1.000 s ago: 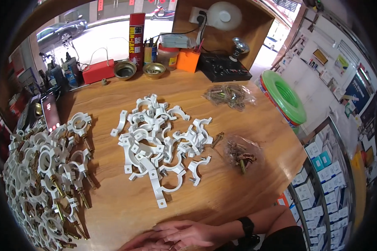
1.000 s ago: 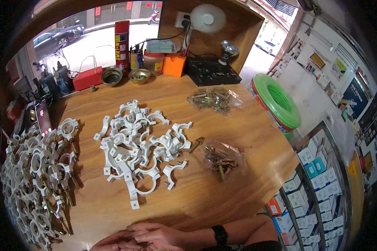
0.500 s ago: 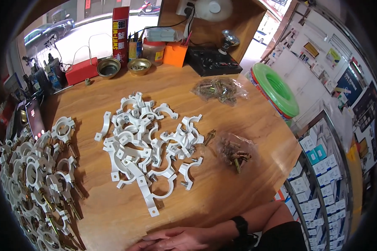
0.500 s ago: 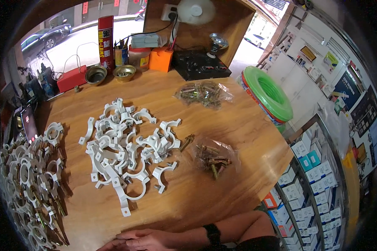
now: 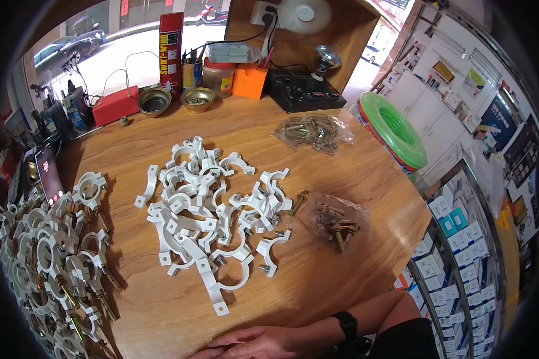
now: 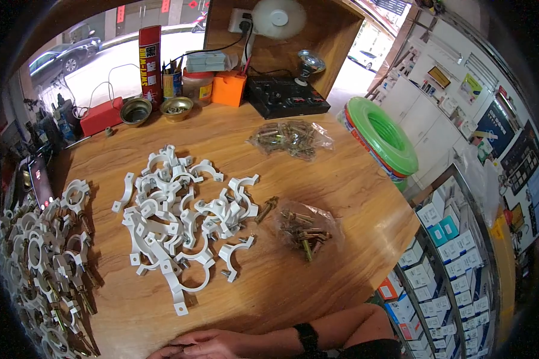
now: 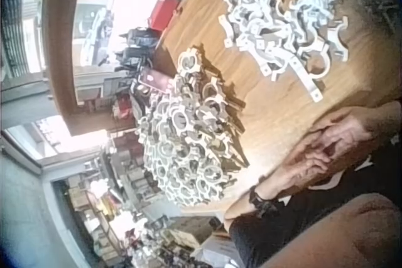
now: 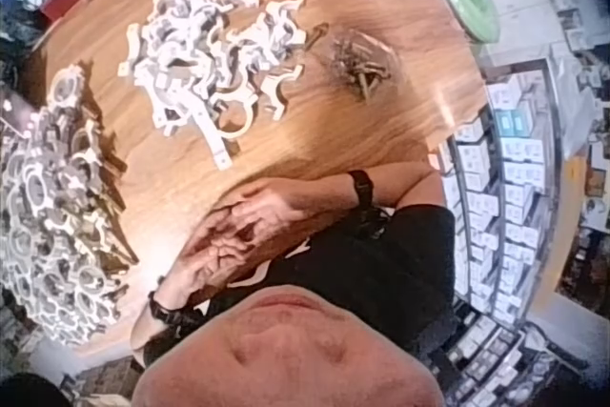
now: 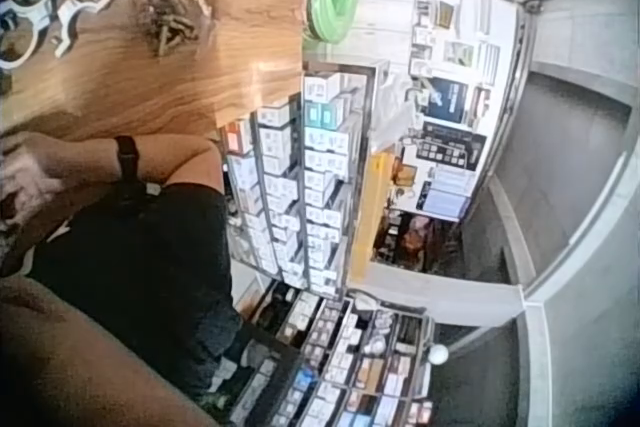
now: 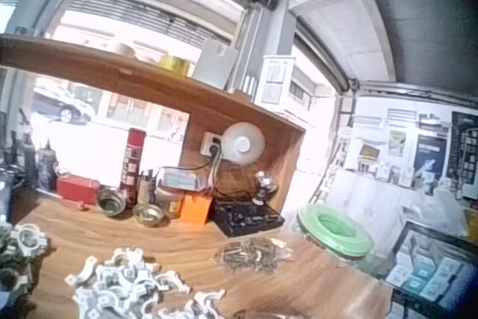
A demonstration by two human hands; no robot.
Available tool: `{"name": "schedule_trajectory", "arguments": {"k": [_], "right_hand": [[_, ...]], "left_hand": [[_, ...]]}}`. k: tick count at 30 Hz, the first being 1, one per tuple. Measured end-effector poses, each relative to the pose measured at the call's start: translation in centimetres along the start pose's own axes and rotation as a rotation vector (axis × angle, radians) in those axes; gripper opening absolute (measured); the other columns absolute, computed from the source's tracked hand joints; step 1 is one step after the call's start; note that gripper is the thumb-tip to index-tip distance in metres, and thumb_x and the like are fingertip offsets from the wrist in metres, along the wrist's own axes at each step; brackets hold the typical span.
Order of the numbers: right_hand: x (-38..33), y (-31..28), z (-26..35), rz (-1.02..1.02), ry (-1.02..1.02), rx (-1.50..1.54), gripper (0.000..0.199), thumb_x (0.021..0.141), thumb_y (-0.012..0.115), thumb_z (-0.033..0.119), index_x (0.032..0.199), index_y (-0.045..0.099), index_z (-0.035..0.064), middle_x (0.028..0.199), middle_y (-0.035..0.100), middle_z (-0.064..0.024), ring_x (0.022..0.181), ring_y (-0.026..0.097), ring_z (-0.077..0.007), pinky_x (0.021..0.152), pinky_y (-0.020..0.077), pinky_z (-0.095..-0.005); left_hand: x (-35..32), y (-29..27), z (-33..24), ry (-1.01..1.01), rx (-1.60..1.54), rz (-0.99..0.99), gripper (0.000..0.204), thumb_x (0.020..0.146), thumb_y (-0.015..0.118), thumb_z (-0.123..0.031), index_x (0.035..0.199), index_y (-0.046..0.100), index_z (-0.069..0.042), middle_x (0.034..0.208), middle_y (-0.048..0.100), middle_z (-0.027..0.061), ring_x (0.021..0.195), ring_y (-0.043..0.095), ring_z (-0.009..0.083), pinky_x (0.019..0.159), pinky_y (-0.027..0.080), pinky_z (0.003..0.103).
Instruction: Assembling white plastic pipe clamps by inserting brass bolts.
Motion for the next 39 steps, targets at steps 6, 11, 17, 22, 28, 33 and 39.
{"name": "schedule_trajectory", "arguments": {"k": [6,11,17,22,28,33,39], "right_hand": [[0.1,1.1,0.9,-0.003,-0.004,0.051,0.035,0.095,0.037,0.010,0.128,0.038,-0.0002,0.124,0.048,-0.0117,0.104,0.054,-0.0201,0.088,0.0454,-0.0321],[-0.9,-0.4,0.7,-0.160,0.032,0.069,0.037,0.093,0.040,0.007,0.128,0.037,-0.0004,0.124,0.049,-0.0129,0.105,0.054,-0.0218,0.086,0.0469,-0.0333],[0.0,0.4,1.1,-0.045,-0.046,-0.177,0.041,0.092,0.040,0.006,0.132,0.032,0.0008,0.123,0.050,-0.0153,0.108,0.053,-0.0264,0.088,0.0461,-0.0356],[-1.8,-0.1,1.5,-0.249,0.039,-0.024,0.041,0.094,0.037,0.009,0.132,0.029,-0.0021,0.128,0.044,-0.0189,0.117,0.046,-0.0294,0.096,0.0408,-0.0401],[-1.4,0.7,1.7,-0.364,0.135,-0.029,0.038,0.095,0.032,0.011,0.128,0.032,-0.0073,0.130,0.040,-0.0208,0.120,0.042,-0.0320,0.099,0.0380,-0.0434],[-1.4,-0.1,1.9,-0.466,0.107,-0.078,0.031,0.094,0.038,0.006,0.122,0.039,-0.0059,0.122,0.048,-0.0187,0.113,0.049,-0.0305,0.093,0.0436,-0.0423],[-1.7,-0.2,2.2,-0.466,0.069,-0.066,0.029,0.093,0.040,0.004,0.121,0.041,-0.0045,0.119,0.050,-0.0175,0.110,0.051,-0.0298,0.092,0.0450,-0.0412]], "left_hand": [[-0.1,-0.3,0.2,-0.003,0.005,-0.011,0.060,0.088,0.055,-0.023,0.138,0.023,-0.009,0.108,0.056,0.0182,0.101,0.056,0.0267,0.087,0.045,0.038],[-0.1,0.0,0.1,0.011,-0.034,0.009,0.059,0.089,0.054,-0.022,0.138,0.023,-0.010,0.108,0.056,0.0184,0.101,0.056,0.0272,0.087,0.045,0.039],[0.0,0.4,-0.1,0.017,-0.017,0.030,0.059,0.090,0.051,-0.023,0.139,0.020,-0.010,0.109,0.055,0.0179,0.103,0.055,0.0265,0.089,0.044,0.039],[-0.3,0.7,-0.4,0.032,-0.058,0.060,0.056,0.093,0.047,-0.016,0.140,0.019,-0.010,0.111,0.054,0.0178,0.105,0.054,0.0251,0.091,0.044,0.038],[-0.1,0.6,0.0,0.045,-0.040,0.106,0.055,0.093,0.047,-0.015,0.140,0.019,-0.009,0.112,0.054,0.0156,0.104,0.054,0.0236,0.090,0.045,0.036],[0.0,0.7,0.0,0.055,-0.049,0.134,0.055,0.093,0.046,-0.017,0.140,0.018,-0.010,0.112,0.054,0.0143,0.104,0.054,0.0224,0.090,0.045,0.035],[-0.1,0.8,-0.1,0.053,-0.047,0.120,0.055,0.093,0.046,-0.018,0.140,0.018,-0.009,0.111,0.054,0.0140,0.104,0.054,0.0218,0.089,0.045,0.035]]}}
Point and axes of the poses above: each hand's wrist, its own x-axis towards the middle knuckle, its own y-axis out of the palm, z = x × y, the point moved 10 cm from there along x, towards the middle knuckle
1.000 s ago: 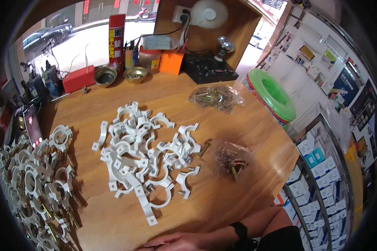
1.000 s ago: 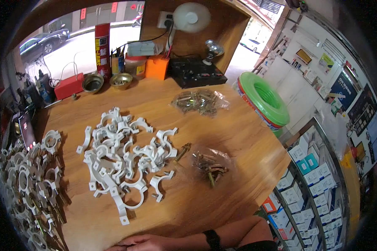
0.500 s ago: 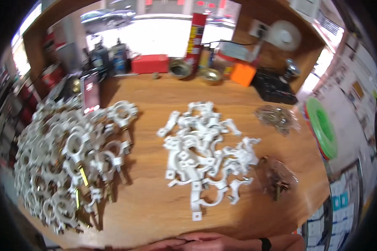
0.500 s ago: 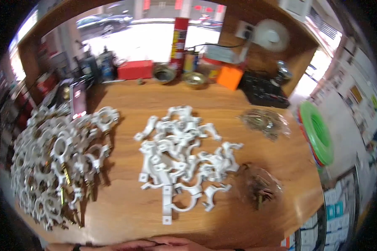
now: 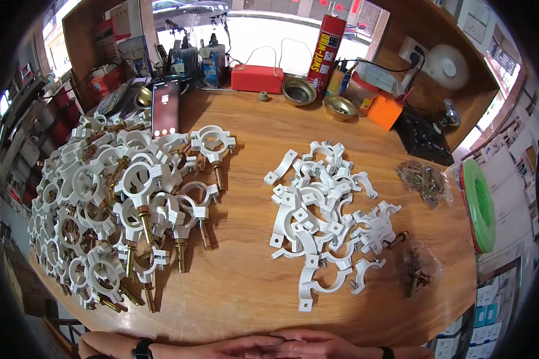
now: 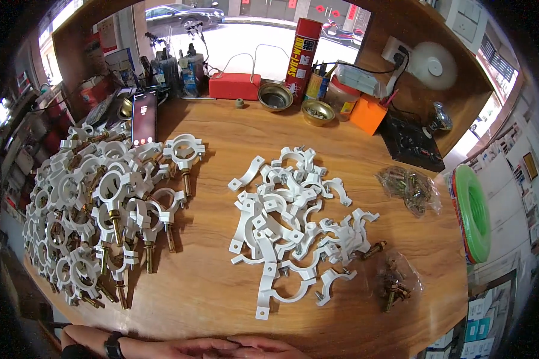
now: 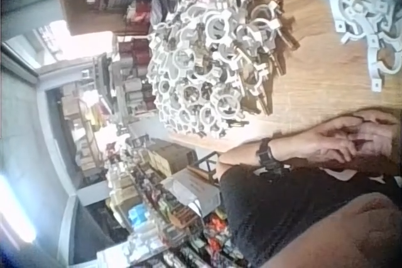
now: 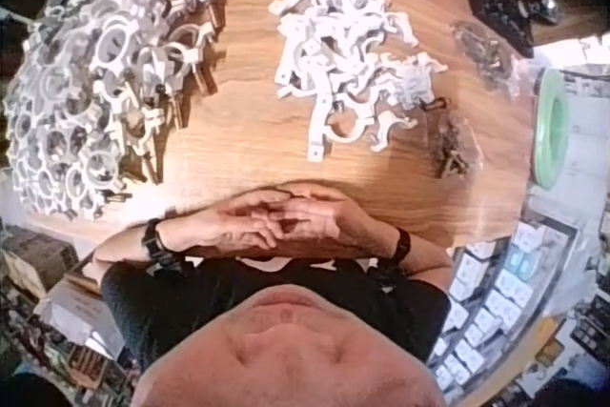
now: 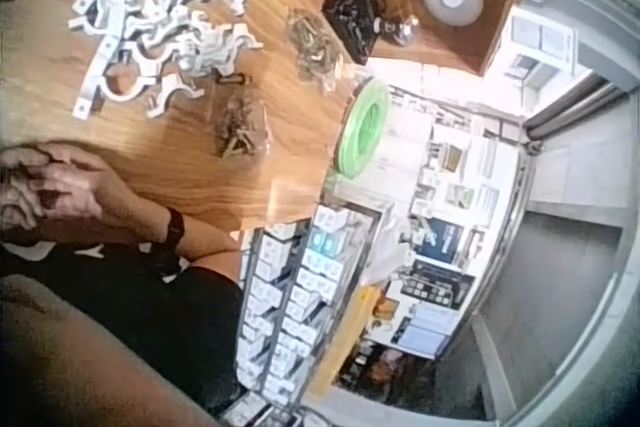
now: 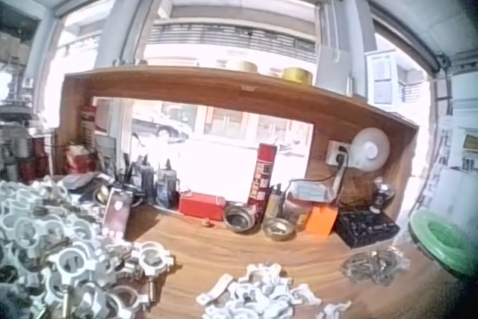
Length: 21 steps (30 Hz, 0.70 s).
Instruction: Assembling white plastic pipe clamps by inserting brass bolts.
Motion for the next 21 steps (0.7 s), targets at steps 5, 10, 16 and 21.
{"name": "schedule_trajectory", "arguments": {"k": [5,10,16,21], "right_hand": [[-0.03,0.33,0.10,0.020,-0.005,0.029,0.028,0.093,0.040,0.004,0.120,0.041,-0.0053,0.118,0.050,-0.0178,0.109,0.052,-0.0298,0.092,0.0449,-0.0415],[-0.11,0.42,0.30,0.063,-0.040,0.037,0.027,0.093,0.041,0.003,0.119,0.042,-0.0059,0.117,0.051,-0.0176,0.108,0.053,-0.0296,0.092,0.0454,-0.0413],[0.07,0.05,0.02,0.040,-0.022,0.043,0.026,0.093,0.041,0.003,0.117,0.044,-0.0063,0.116,0.051,-0.0168,0.107,0.054,-0.0284,0.092,0.0458,-0.0407],[0.00,-0.02,0.00,0.031,-0.008,0.000,0.026,0.093,0.041,0.003,0.116,0.044,-0.0066,0.116,0.051,-0.0164,0.106,0.054,-0.0270,0.091,0.0463,-0.0392]], "left_hand": [[0.07,0.13,0.01,0.005,-0.023,0.010,0.056,0.093,0.047,-0.019,0.140,0.018,-0.008,0.111,0.054,0.0142,0.103,0.054,0.0222,0.089,0.045,0.034],[0.04,0.13,-0.09,-0.009,-0.007,0.002,0.056,0.093,0.048,-0.019,0.139,0.020,-0.008,0.110,0.054,0.0143,0.103,0.054,0.0224,0.089,0.044,0.035],[-0.01,0.19,-0.27,-0.021,-0.003,-0.024,0.055,0.092,0.049,-0.018,0.139,0.023,-0.007,0.110,0.054,0.0143,0.103,0.054,0.0222,0.089,0.044,0.035],[0.09,0.12,-0.16,-0.020,-0.020,-0.020,0.054,0.092,0.050,-0.018,0.138,0.023,-0.007,0.110,0.054,0.0146,0.104,0.053,0.0224,0.089,0.044,0.035]]}}
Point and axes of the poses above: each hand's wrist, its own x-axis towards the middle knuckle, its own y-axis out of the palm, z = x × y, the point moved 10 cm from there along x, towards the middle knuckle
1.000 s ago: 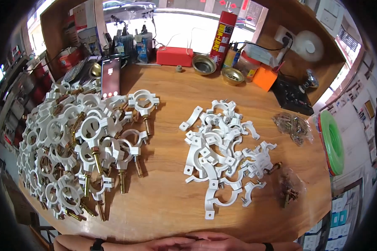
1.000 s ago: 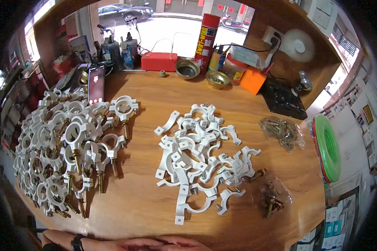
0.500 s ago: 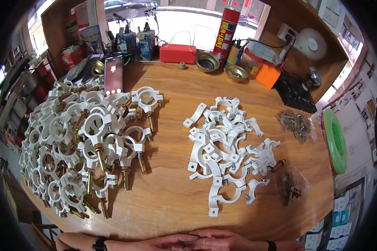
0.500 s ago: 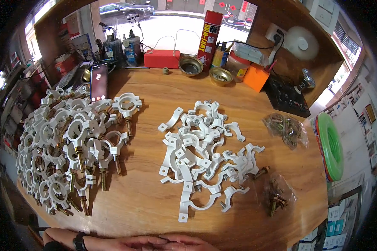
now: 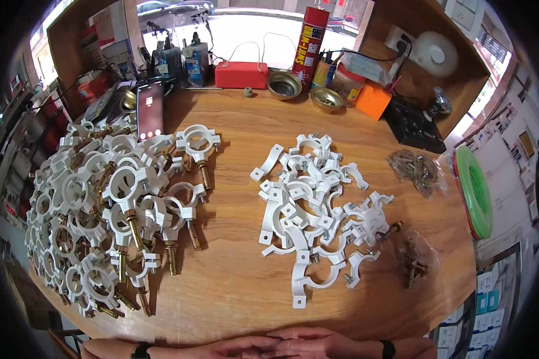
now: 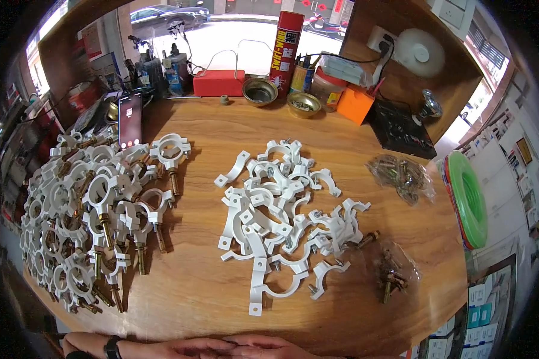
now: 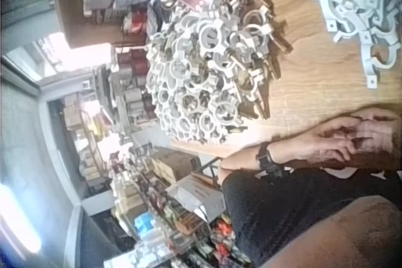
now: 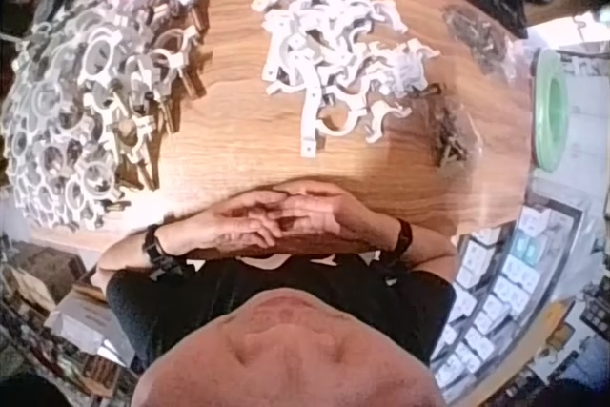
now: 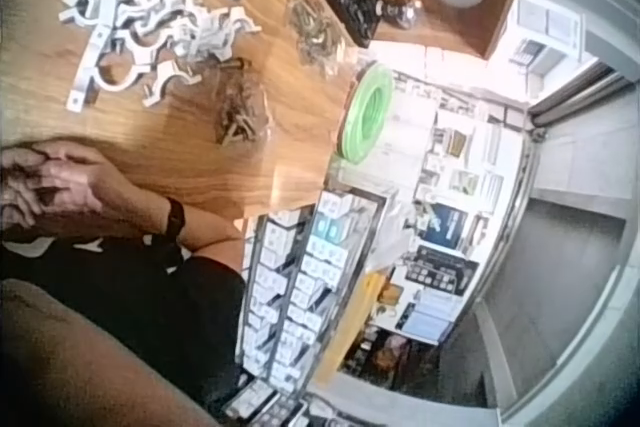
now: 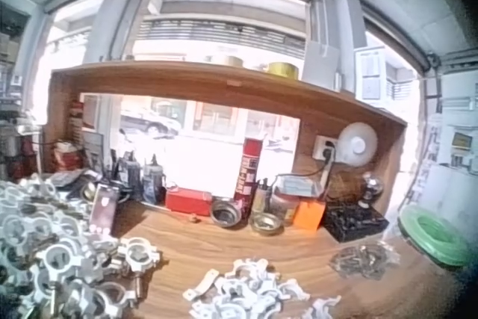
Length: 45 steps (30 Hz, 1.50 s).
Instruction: Assembling white plastic pipe clamps by inserting brass bolts.
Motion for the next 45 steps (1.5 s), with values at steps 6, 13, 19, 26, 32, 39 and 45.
{"name": "schedule_trajectory", "arguments": {"k": [6,13,19,26,32,39,45], "right_hand": [[0.0,0.7,0.0,0.047,0.014,0.015,0.030,0.093,0.041,0.005,0.121,0.042,-0.0070,0.118,0.050,-0.0163,0.109,0.052,-0.0272,0.091,0.0457,-0.0390],[0.0,0.5,0.2,0.072,-0.008,0.015,0.032,0.094,0.040,0.006,0.124,0.041,-0.0062,0.119,0.051,-0.0163,0.111,0.050,-0.0270,0.094,0.0434,-0.0393],[0.2,-0.4,-0.3,0.087,0.006,-0.072,0.029,0.094,0.040,0.008,0.119,0.046,-0.0060,0.111,0.056,-0.0170,0.106,0.054,-0.0268,0.092,0.0438,-0.0385],[0.1,-0.6,-0.2,0.084,-0.013,-0.059,0.029,0.096,0.037,0.013,0.114,0.051,-0.0058,0.107,0.058,-0.0181,0.103,0.056,-0.0268,0.091,0.0439,-0.0383],[0.2,-0.8,-0.6,0.050,0.033,-0.062,0.037,0.098,0.031,0.022,0.112,0.051,-0.0065,0.106,0.058,-0.0194,0.103,0.056,-0.0286,0.092,0.0434,-0.0390],[0.0,-0.9,-0.6,0.040,0.044,-0.021,0.043,0.098,0.030,0.027,0.112,0.051,-0.0079,0.106,0.058,-0.0209,0.100,0.057,-0.0295,0.090,0.0442,-0.0390],[0.0,-1.6,-0.5,-0.035,0.057,-0.198,0.031,0.095,0.038,0.016,0.110,0.052,-0.0082,0.103,0.059,-0.0186,0.098,0.058,-0.0265,0.087,0.0460,-0.0362]], "left_hand": [[0.0,-0.2,0.3,0.012,-0.021,0.005,0.057,0.092,0.050,-0.018,0.139,0.020,-0.007,0.110,0.054,0.0157,0.104,0.054,0.0240,0.089,0.044,0.036],[-0.1,-0.8,0.7,-0.030,-0.054,-0.029,0.058,0.092,0.050,-0.017,0.139,0.018,-0.007,0.110,0.054,0.0165,0.103,0.054,0.0247,0.089,0.044,0.037],[0.0,-0.5,0.5,-0.036,-0.018,-0.024,0.055,0.092,0.049,-0.020,0.137,0.021,-0.005,0.111,0.053,0.0149,0.103,0.053,0.0240,0.090,0.043,0.037],[-0.2,-0.1,-0.1,-0.018,0.039,0.000,0.056,0.092,0.049,-0.026,0.136,0.024,-0.004,0.114,0.051,0.0139,0.105,0.053,0.0231,0.091,0.042,0.036],[-0.1,-0.1,0.2,-0.022,0.013,0.010,0.053,0.093,0.048,-0.024,0.136,0.025,-0.004,0.115,0.051,0.0142,0.105,0.052,0.0230,0.090,0.042,0.036],[-0.2,-0.2,0.2,-0.017,0.015,0.009,0.050,0.094,0.046,-0.022,0.136,0.026,-0.004,0.115,0.051,0.0141,0.105,0.052,0.0233,0.090,0.042,0.036],[-0.2,0.0,-0.1,-0.006,0.031,0.014,0.052,0.093,0.047,-0.023,0.136,0.026,-0.004,0.115,0.051,0.0136,0.105,0.053,0.0229,0.089,0.044,0.035]]}}
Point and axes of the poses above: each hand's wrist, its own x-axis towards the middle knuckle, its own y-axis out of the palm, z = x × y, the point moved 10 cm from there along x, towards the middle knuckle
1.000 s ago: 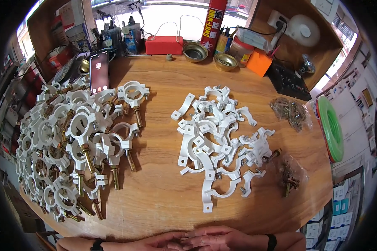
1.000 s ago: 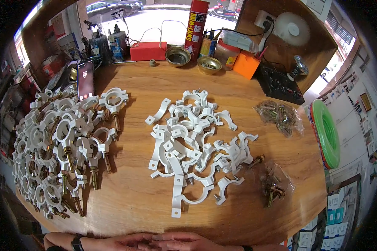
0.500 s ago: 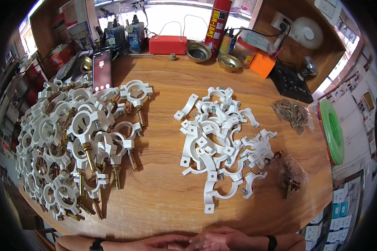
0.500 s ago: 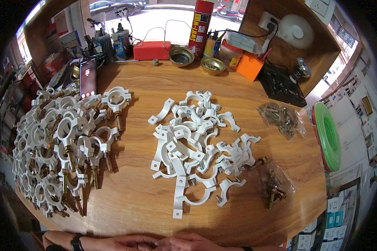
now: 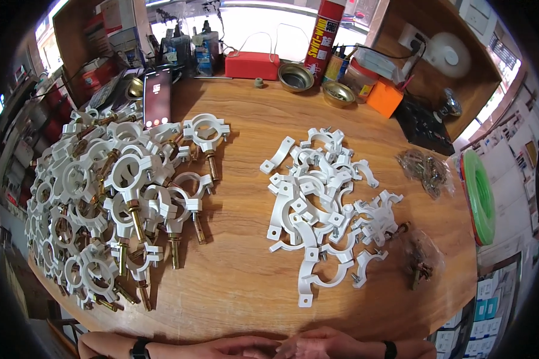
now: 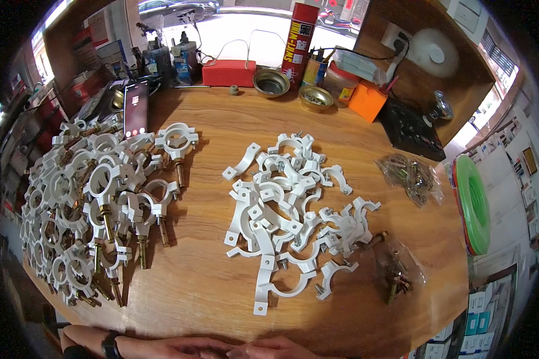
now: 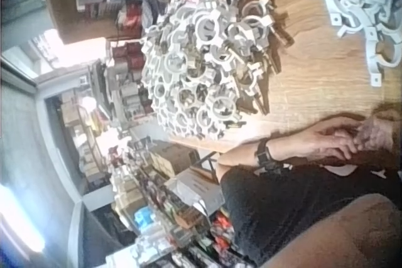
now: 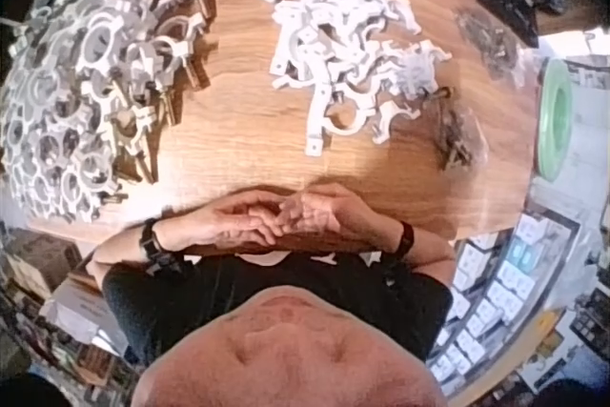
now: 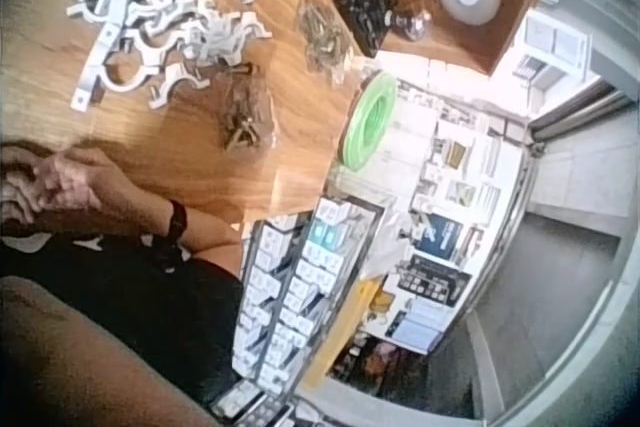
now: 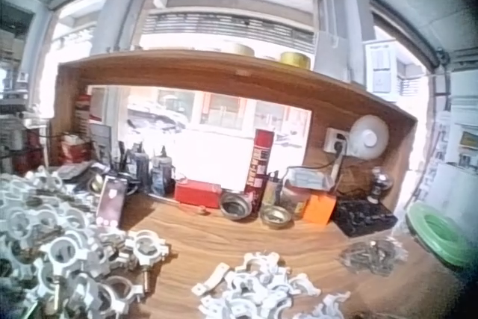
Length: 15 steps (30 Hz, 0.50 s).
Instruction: Assembling white plastic pipe clamps by inserting brass bolts.
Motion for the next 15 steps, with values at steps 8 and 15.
{"name": "schedule_trajectory", "arguments": {"k": [8,15], "right_hand": [[-0.28,0.45,0.15,0.044,-0.017,0.048,0.028,0.094,0.040,0.012,0.108,0.054,-0.0084,0.101,0.060,-0.0174,0.097,0.058,-0.0256,0.087,0.0449,-0.0355],[-0.43,0.48,0.08,0.048,-0.002,-0.053,0.026,0.092,0.043,0.010,0.106,0.056,-0.0075,0.102,0.060,-0.0157,0.097,0.057,-0.0236,0.087,0.0440,-0.0331]], "left_hand": [[0.14,-0.28,0.35,-0.020,-0.026,-0.014,0.055,0.092,0.050,-0.022,0.137,0.026,-0.003,0.117,0.051,0.0140,0.107,0.052,0.0230,0.089,0.044,0.036],[0.25,0.02,0.27,0.006,-0.027,0.038,0.053,0.092,0.050,-0.021,0.136,0.027,-0.003,0.117,0.051,0.0139,0.108,0.052,0.0230,0.091,0.044,0.036]]}}
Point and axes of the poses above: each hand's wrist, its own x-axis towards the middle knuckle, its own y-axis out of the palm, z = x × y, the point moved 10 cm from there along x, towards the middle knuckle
